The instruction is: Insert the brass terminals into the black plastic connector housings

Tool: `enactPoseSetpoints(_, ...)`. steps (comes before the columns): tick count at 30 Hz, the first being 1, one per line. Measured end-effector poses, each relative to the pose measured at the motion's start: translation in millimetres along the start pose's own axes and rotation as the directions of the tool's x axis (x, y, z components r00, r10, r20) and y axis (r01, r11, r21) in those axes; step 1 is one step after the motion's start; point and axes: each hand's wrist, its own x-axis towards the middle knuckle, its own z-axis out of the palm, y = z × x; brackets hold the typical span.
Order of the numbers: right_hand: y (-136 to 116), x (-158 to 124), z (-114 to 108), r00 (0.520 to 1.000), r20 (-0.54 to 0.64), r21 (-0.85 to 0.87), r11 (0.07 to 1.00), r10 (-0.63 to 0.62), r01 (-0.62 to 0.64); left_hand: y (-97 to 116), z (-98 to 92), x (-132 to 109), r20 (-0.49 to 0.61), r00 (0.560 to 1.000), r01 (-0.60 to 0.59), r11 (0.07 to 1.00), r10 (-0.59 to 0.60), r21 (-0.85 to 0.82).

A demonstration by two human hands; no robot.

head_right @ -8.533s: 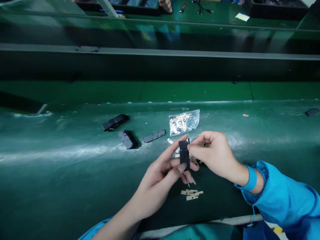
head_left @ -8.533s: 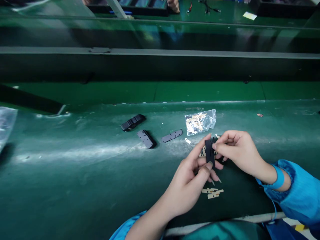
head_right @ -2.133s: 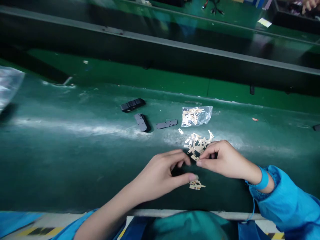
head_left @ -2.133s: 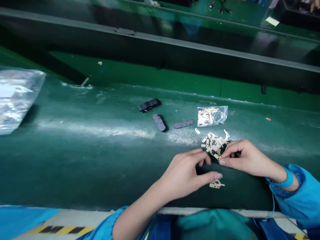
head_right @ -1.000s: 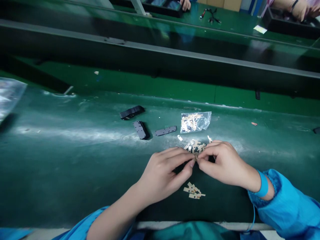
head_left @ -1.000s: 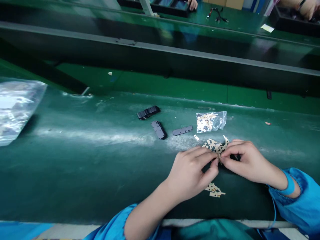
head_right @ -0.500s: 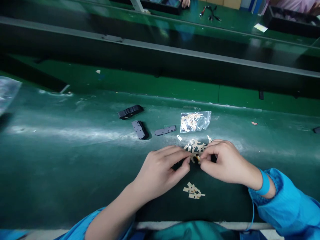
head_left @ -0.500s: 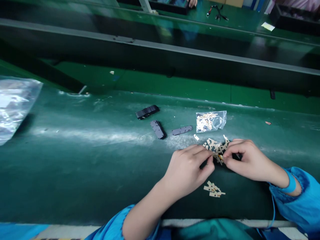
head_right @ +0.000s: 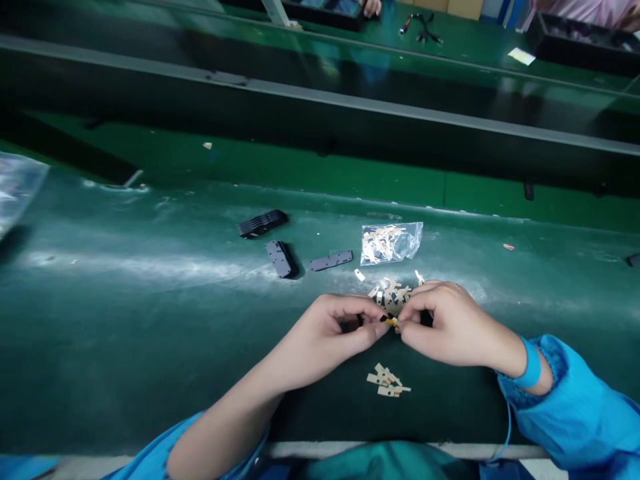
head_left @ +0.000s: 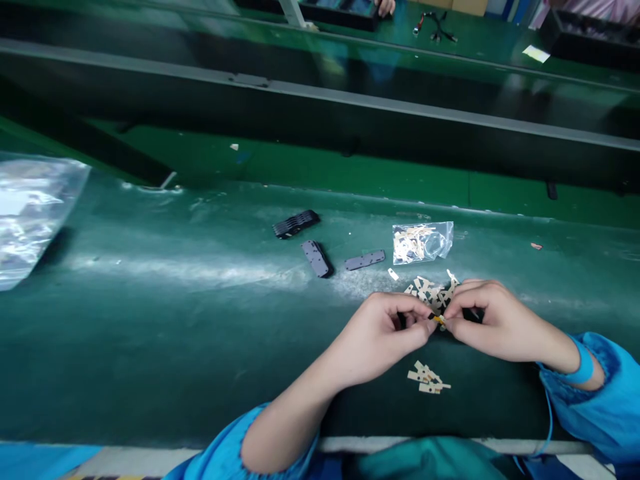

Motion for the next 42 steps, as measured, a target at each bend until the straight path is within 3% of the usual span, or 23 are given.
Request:
enactPoseSetpoints(4, -2, -1, -1, 0.995, -0.079, -0.131, 0.990, -0.054, 0.043, 0, 1.7, 0, -0.045, 0.999, 0.015, 1.000, -0.016, -0.015)
enactPoseSetpoints(7, -3, -1, -2, 0.995, -0.058, -0.158, 0.985, -0.083, 0.073, 0, 2.2, 0, -0.036, 0.999, 0.011, 1.000, -0.011, -0.001)
enactPoseSetpoints(10, -5, -1, 0, 0.992, -0.073, -0.178, 0.980, -0.098, 0.084, -2, 2.1, -1, -0.054, 0.997, -0.051, 0.996, 0.054, 0.069)
enactPoseSetpoints(14, -7, -3, 5, 0.957, -0.238, -0.377, 0.924, -0.163, 0.064, -6, 3.4, -2, -0.168, 0.970, -0.136, 0.962, 0.178, 0.238)
enactPoseSetpoints(16, -8, -4, 8, 0.962, -0.210, -0.419, 0.905, -0.177, 0.075, -7, 4.9, -3, -0.178, 0.954, -0.177, 0.933, 0.241, 0.314)
enactPoseSetpoints(24, -5, -1, 15, 0.993, -0.097, -0.326, 0.944, -0.072, 0.037, -10, 7.7, -4, 0.003, 0.927, -0.326, 0.803, 0.375, 0.499)
enactPoseSetpoints(31, -3, 0, 15, 0.998, -0.054, -0.273, 0.962, -0.026, 0.010, -13, 9.0, -5, 0.095, 0.909, -0.384, 0.725, 0.406, 0.572)
enactPoseSetpoints(33, -1, 3, 10, 0.998, -0.069, -0.231, 0.973, -0.006, -0.010, -10, 6.4, -6, 0.073, 0.908, -0.384, 0.754, 0.412, 0.533)
enactPoseSetpoints(35, 3, 6, 4, 0.993, -0.110, -0.225, 0.972, 0.037, -0.061, -8, 1.2, -8, -0.031, 0.922, -0.335, 0.834, 0.387, 0.438)
enactPoseSetpoints(37, 8, 9, -2, 0.985, -0.150, -0.280, 0.952, 0.083, -0.123, -5, -5.2, -8, -0.188, 0.936, -0.247, 0.936, 0.298, 0.252)
enactPoseSetpoints(39, 13, 11, -5, 0.986, -0.147, -0.337, 0.933, 0.083, -0.128, -5, -10.0, -7, -0.274, 0.951, -0.161, 0.986, 0.141, -0.050)
enactPoseSetpoints(40, 14, 11, -5, 0.989, -0.138, -0.334, 0.937, 0.054, -0.098, -5, -10.9, -5, -0.253, 0.966, -0.114, 0.968, 0.056, -0.224)
enactPoseSetpoints(42, 14, 12, -1, 0.990, -0.139, -0.219, 0.976, -0.036, 0.004, -7, -9.0, -1, -0.090, 0.994, 0.011, 0.849, -0.068, -0.528)
